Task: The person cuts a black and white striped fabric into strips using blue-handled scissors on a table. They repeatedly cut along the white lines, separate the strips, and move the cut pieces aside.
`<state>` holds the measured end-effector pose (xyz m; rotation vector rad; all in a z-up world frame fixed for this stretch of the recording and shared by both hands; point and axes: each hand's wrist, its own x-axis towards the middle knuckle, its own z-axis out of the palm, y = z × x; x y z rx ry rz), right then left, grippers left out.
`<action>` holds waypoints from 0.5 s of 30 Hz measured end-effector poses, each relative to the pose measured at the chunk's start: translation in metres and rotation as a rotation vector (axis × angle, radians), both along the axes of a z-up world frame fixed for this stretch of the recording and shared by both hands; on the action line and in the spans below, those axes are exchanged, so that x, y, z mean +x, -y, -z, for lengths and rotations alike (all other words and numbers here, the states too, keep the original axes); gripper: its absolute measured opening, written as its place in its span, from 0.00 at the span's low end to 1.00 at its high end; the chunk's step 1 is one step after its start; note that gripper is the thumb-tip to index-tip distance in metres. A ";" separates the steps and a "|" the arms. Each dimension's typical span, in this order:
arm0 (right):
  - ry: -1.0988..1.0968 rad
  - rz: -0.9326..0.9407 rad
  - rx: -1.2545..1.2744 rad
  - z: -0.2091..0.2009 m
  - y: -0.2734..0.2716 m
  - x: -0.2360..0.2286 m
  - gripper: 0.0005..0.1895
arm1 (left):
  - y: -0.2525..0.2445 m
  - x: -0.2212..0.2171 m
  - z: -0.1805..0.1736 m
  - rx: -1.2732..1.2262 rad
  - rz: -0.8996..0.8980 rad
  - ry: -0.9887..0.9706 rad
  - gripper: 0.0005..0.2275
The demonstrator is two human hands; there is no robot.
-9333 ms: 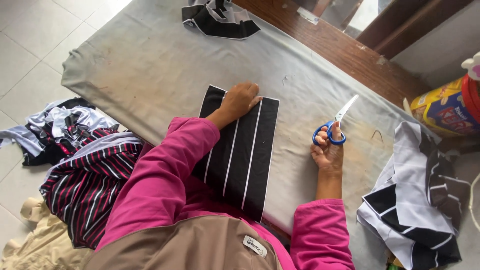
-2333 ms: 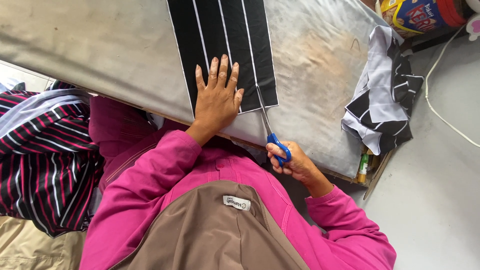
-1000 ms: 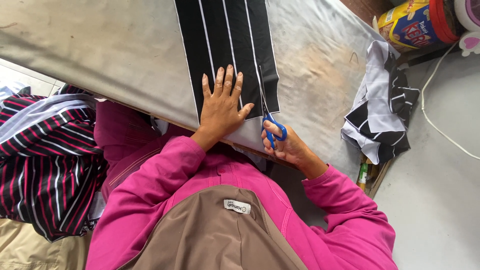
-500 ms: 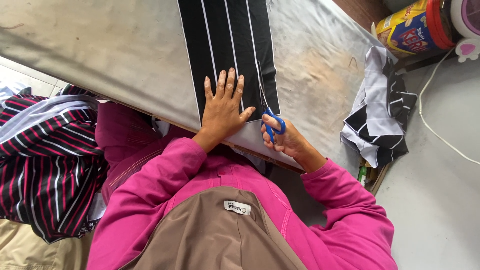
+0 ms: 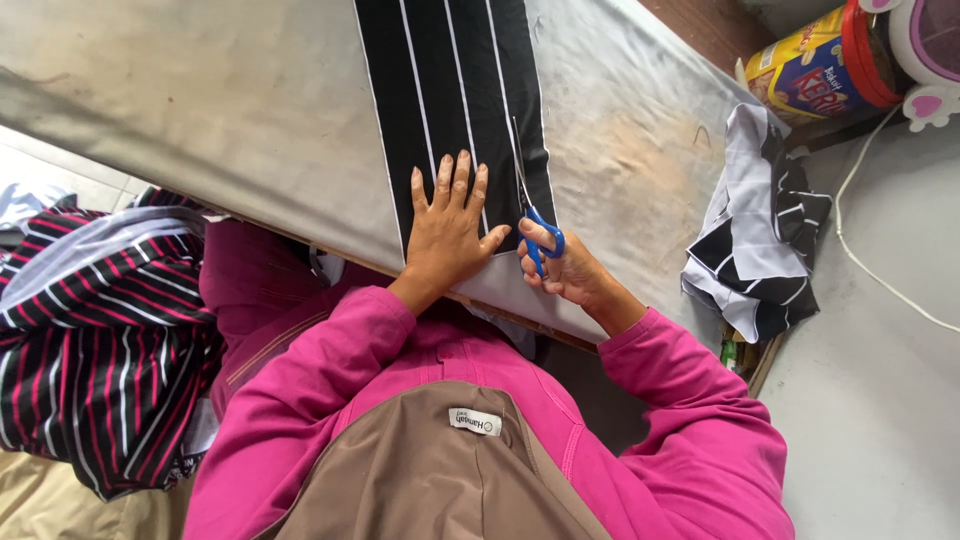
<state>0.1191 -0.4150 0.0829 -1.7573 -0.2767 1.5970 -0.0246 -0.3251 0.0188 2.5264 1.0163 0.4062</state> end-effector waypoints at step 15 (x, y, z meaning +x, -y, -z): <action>0.034 -0.004 0.033 0.004 -0.018 0.006 0.26 | 0.000 0.000 -0.003 0.016 -0.002 -0.039 0.33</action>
